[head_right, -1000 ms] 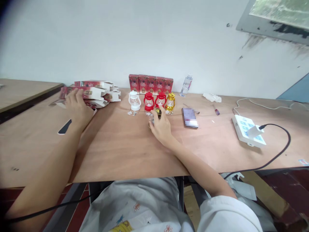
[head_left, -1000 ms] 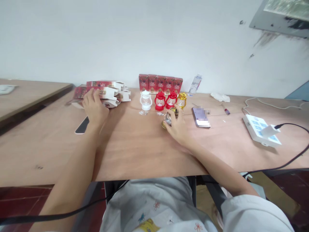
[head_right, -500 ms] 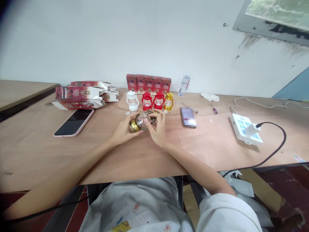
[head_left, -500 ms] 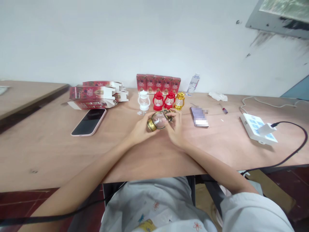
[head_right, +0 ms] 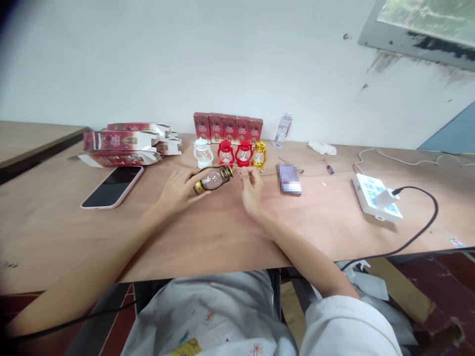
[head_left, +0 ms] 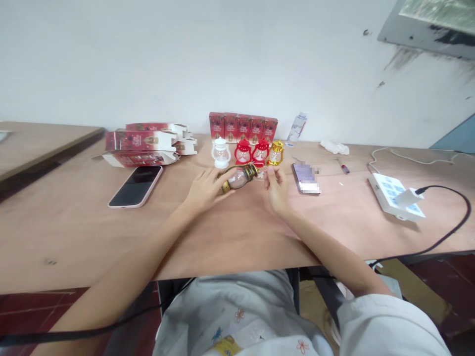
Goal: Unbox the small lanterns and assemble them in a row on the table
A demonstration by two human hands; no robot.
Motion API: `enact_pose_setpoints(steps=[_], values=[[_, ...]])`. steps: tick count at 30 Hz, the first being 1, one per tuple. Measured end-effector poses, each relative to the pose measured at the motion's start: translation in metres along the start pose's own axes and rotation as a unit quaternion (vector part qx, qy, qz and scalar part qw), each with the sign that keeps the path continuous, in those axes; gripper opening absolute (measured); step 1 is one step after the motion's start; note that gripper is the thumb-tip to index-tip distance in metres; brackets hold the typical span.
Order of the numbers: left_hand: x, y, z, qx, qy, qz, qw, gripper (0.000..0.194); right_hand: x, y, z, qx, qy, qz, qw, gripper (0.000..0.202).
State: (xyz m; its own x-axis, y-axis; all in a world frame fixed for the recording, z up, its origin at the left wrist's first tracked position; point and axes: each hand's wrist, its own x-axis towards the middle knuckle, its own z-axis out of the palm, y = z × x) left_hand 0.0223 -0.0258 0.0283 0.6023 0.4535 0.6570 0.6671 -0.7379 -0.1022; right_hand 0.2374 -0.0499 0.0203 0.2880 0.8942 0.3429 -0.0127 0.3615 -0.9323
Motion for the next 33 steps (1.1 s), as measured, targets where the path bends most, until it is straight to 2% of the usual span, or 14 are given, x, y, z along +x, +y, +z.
enact_pose_setpoints(steps=[2, 3, 6, 8, 11, 14, 18, 23, 24, 26, 29, 31, 33], values=[[-0.002, -0.001, 0.001, -0.049, 0.026, 0.028, 0.998, 0.052, 0.009, 0.001, -0.003, 0.020, 0.024, -0.003, 1.000, 0.033], [-0.003, -0.001, 0.002, -0.074, 0.039, 0.037, 0.996, 0.051, 0.012, 0.002, -0.004, 0.019, 0.015, 0.001, 1.000, 0.033], [-0.004, 0.000, 0.004, -0.134, 0.052, 0.038, 0.989, 0.046, 0.015, 0.005, -0.004, 0.027, -0.089, 0.098, 0.991, 0.027], [-0.004, 0.001, 0.004, -0.152, 0.037, 0.029, 0.987, 0.044, 0.013, 0.007, -0.001, 0.068, -0.127, 0.167, 0.975, 0.019], [-0.002, 0.000, 0.003, -0.146, 0.013, 0.026, 0.989, 0.042, 0.011, 0.009, 0.002, 0.145, -0.102, 0.215, 0.960, 0.014], [0.000, -0.001, 0.003, -0.116, 0.013, 0.037, 0.993, 0.040, 0.009, 0.009, 0.003, 0.193, -0.066, 0.230, 0.952, 0.013], [0.001, -0.001, 0.003, -0.091, 0.028, 0.055, 0.994, 0.041, 0.005, 0.007, 0.007, 0.231, -0.055, 0.238, 0.942, 0.014], [-0.002, -0.009, 0.002, -0.081, 0.022, 0.024, 0.996, 0.035, 0.002, 0.004, 0.008, 0.245, -0.067, 0.165, 0.953, 0.023], [-0.003, -0.013, 0.001, -0.085, 0.037, 0.001, 0.996, 0.035, 0.002, 0.005, 0.008, 0.230, -0.064, 0.149, 0.960, 0.025], [-0.004, -0.021, -0.001, -0.093, 0.105, -0.082, 0.987, 0.042, 0.002, 0.008, 0.007, 0.182, -0.051, 0.122, 0.974, 0.029], [-0.002, -0.036, -0.008, -0.091, 0.253, -0.225, 0.936, 0.060, 0.004, 0.018, 0.013, 0.087, -0.030, 0.073, 0.993, 0.031], [0.000, -0.047, -0.013, -0.079, 0.322, -0.281, 0.901, 0.058, 0.004, 0.026, 0.024, 0.017, -0.034, 0.018, 0.999, 0.030], [-0.001, -0.057, -0.017, -0.058, 0.361, -0.324, 0.872, 0.052, 0.005, 0.032, 0.042, -0.058, -0.054, -0.047, 0.996, 0.027]])
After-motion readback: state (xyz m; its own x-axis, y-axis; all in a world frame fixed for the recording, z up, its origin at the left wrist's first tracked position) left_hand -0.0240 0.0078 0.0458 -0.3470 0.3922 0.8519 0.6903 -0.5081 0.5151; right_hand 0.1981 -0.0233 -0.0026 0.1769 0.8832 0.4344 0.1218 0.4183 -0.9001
